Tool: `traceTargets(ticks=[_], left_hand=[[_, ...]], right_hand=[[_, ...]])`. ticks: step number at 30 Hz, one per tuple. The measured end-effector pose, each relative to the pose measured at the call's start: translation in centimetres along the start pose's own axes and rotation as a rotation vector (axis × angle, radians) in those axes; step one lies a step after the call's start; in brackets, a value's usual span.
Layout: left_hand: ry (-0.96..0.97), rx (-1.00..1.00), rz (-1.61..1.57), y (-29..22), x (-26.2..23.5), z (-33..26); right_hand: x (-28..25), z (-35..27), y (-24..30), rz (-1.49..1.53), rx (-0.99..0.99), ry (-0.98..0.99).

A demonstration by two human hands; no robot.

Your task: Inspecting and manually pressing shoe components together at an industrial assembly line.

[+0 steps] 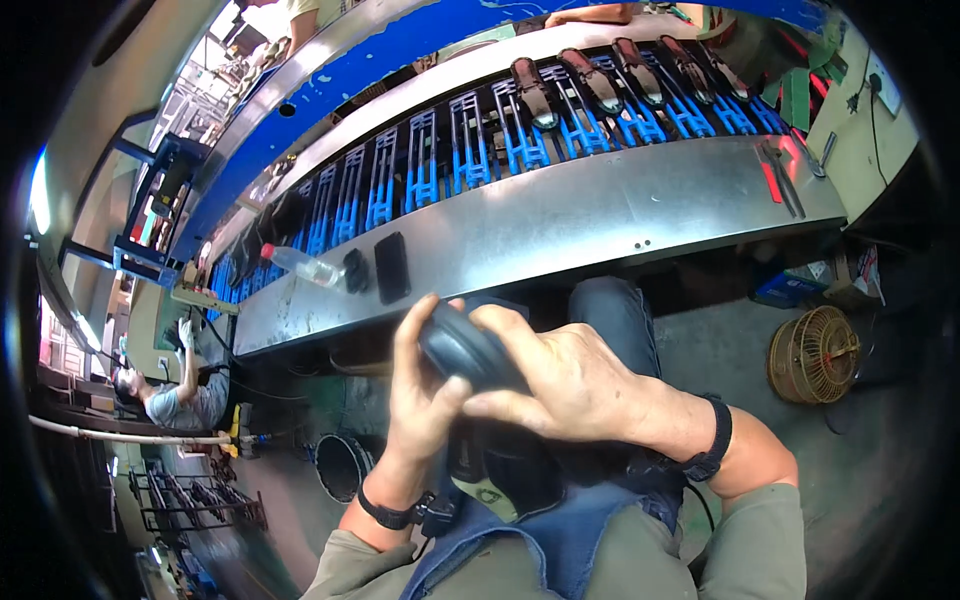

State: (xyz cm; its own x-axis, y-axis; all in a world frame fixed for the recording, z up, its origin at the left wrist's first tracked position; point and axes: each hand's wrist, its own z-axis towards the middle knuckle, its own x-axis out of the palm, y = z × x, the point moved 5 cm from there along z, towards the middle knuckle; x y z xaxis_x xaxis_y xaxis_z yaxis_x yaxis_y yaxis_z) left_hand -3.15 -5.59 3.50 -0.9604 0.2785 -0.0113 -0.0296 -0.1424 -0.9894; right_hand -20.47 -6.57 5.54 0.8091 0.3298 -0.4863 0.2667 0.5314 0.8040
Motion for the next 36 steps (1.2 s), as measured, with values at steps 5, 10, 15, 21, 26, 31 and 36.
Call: traceTargets(ticks=[5,10,15,21,26,31,36], left_hand=[[-0.053,0.025,0.05,-0.7,0.4,-0.2],[-0.077,0.052,0.049,-0.1,0.1,-0.4],[-0.082,0.051,0.048,0.9,-0.4,-0.4],[-0.132,-0.084,-0.035,2.5,0.0,-0.4],[-0.187,-0.083,-0.072,2.3,-0.2,-0.6],[-0.214,-0.127,-0.065,3.5,0.6,-0.1],[-0.198,-0.209,-0.192,5.4,0.1,-0.2]], right_hand=[[-0.4,0.3,-0.5,0.101,-0.146,0.024],[0.5,0.6,-4.1,0.455,-0.091,0.09],[0.8,0.8,-2.8,0.439,-0.099,0.05],[0.9,0.6,0.1,-0.227,-0.261,-0.017],[0.8,-1.2,-1.2,-0.065,-0.096,0.222],[1.3,-2.4,-3.3,0.224,-0.056,0.22],[2.2,-1.9,-1.7,-0.129,-0.011,0.174]])
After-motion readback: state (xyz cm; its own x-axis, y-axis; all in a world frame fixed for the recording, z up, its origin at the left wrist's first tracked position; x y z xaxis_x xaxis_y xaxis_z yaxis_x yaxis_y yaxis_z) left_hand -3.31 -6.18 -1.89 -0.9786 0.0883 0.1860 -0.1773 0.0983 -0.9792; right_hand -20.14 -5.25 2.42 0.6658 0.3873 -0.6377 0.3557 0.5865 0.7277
